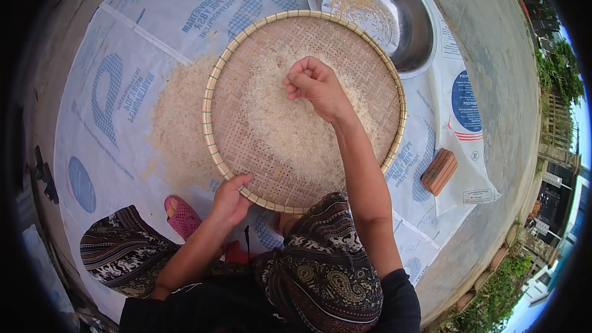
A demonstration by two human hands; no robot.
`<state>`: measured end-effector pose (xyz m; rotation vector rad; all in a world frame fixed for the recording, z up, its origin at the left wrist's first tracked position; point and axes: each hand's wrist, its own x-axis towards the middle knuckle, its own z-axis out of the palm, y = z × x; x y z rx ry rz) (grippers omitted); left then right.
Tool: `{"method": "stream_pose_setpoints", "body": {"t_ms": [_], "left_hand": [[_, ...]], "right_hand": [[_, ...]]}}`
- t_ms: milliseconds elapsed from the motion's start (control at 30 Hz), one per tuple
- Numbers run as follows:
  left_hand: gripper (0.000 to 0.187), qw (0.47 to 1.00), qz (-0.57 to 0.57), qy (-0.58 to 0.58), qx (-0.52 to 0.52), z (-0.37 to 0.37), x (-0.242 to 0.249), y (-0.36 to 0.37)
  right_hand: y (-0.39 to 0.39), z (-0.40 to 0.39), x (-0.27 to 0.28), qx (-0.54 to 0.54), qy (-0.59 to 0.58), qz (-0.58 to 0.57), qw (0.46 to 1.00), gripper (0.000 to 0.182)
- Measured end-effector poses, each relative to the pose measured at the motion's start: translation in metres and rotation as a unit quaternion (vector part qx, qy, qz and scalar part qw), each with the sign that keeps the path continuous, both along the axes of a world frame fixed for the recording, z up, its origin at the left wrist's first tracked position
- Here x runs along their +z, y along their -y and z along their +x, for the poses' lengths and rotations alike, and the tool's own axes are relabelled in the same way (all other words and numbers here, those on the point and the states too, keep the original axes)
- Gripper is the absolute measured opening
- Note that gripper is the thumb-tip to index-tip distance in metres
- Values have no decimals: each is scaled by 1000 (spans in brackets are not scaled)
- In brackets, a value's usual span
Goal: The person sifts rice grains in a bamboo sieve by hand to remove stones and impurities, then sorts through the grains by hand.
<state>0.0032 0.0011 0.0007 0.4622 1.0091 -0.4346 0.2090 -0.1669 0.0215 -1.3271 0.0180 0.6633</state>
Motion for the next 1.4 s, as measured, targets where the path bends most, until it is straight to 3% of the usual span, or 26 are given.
{"method": "stream_pose_setpoints", "body": {"t_ms": [433, 533, 733, 833, 900, 1133, 1233, 1267, 1300, 1333, 1400], "left_hand": [[32, 1000, 10, -3, -9, 1, 2, 2], [33, 1000, 12, -1, -8, 1, 1, 2], [38, 1000, 8, 3, -4, 2, 3, 3], [39, 1000, 6, 4, -4, 2, 3, 3], [39, 1000, 7, 4, -4, 2, 3, 3], [37, 1000, 15, 2, -4, 2, 2, 3], [37, 1000, 14, 6, -4, 1, -1, 3], [36, 1000, 14, 6, -5, 0, -1, 3], [36, 1000, 14, 6, -5, 0, -2, 2], [36, 1000, 10, 4, -5, 0, -3, 2], [35, 1000, 6, 2, -5, 0, -3, 2]], "right_hand": [[10, -17, 6, -13, -58, 27, 998, 16], [14, -18, 3, -17, -40, 6, 999, 15], [20, -20, 7, -2, 80, -146, 986, 12], [24, -19, 6, -32, 6, -72, 997, 11], [25, -20, 5, -49, -65, 64, 995, 14], [18, -24, 8, -77, -84, 99, 989, 16], [14, -26, 1, -88, -37, 24, 995, 14], [12, -28, -1, -49, 66, -91, 992, 14], [8, -30, -1, -9, 166, -204, 965, 14], [4, -31, 1, -9, 166, -204, 965, 14], [-4, -32, 6, 40, 252, -366, 895, 14]]}}
